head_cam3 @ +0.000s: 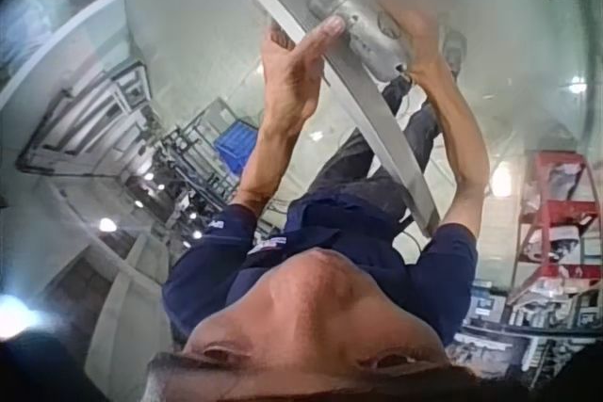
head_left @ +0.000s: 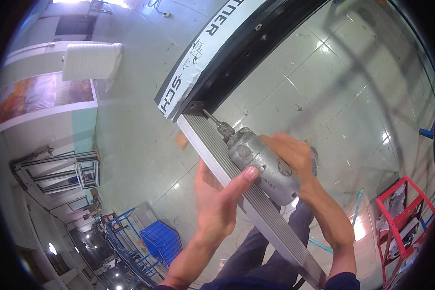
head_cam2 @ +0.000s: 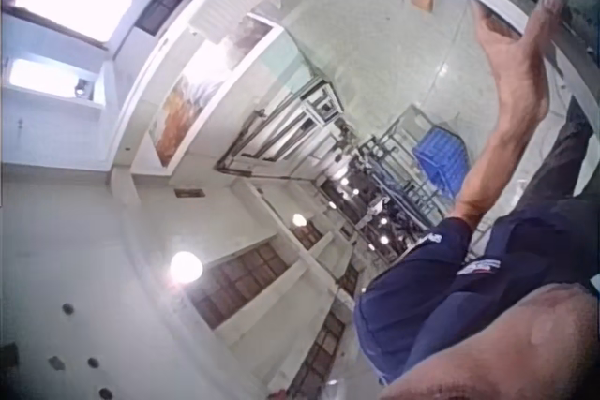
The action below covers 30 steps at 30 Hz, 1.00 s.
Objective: The person aligns a metal profile onto a window frame and marks it with a blue marker. They then use a pneumatic drill to fasten the profile and a cordless drill to create holes in the frame. The person handles various tools and components on a red cart in a workshop setting.
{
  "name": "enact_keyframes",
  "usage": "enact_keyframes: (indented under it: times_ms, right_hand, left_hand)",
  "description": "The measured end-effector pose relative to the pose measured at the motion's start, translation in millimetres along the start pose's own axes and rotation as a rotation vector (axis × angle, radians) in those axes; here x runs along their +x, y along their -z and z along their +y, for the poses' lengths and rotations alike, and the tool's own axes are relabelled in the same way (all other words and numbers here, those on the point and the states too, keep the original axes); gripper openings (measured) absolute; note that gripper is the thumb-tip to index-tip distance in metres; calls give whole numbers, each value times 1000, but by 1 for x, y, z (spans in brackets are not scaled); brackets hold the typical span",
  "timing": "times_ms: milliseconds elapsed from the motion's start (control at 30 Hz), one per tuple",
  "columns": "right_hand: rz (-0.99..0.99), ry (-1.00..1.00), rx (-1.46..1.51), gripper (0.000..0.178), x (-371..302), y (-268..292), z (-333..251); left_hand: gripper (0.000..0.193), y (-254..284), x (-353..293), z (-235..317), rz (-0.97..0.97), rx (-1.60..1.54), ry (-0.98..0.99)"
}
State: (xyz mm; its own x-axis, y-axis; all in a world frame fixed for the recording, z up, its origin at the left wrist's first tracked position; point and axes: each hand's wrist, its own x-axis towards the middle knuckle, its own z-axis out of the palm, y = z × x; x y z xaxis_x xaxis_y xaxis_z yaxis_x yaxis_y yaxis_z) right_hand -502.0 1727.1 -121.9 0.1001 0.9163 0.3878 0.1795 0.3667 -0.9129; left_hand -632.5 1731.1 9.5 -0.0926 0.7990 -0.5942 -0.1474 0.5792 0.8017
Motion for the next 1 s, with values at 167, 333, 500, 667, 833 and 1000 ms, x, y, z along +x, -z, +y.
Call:
enact_keyframes:
  times_ms: [167, 333, 500, 667, 833, 1000]
  right_hand:
    - [16, -6, 26, 43, -1, -3, 1]
    - [9, -64, 32, 43, -6, -7, -2]
    - [-14, -58, -12, 42, -1, -3, -9]
    - [-19, -83, 22, 43, 0, 0, -10]
    - [-19, -66, 9, 43, 0, 0, -7]
    - [-9, -70, 36, 42, -4, -2, -5]
  left_hand:
    - [69, 0, 0, -1, 13, -23, 37]
    - [63, -3, -2, -4, 43, -53, 38]
    - [58, 1, -1, -7, 47, -102, 87]
    - [56, 5, 1, -6, 4, -113, 99]
    - [63, 6, 2, -7, 18, -89, 55]
    - [77, 0, 4, -10, 23, -49, -75]
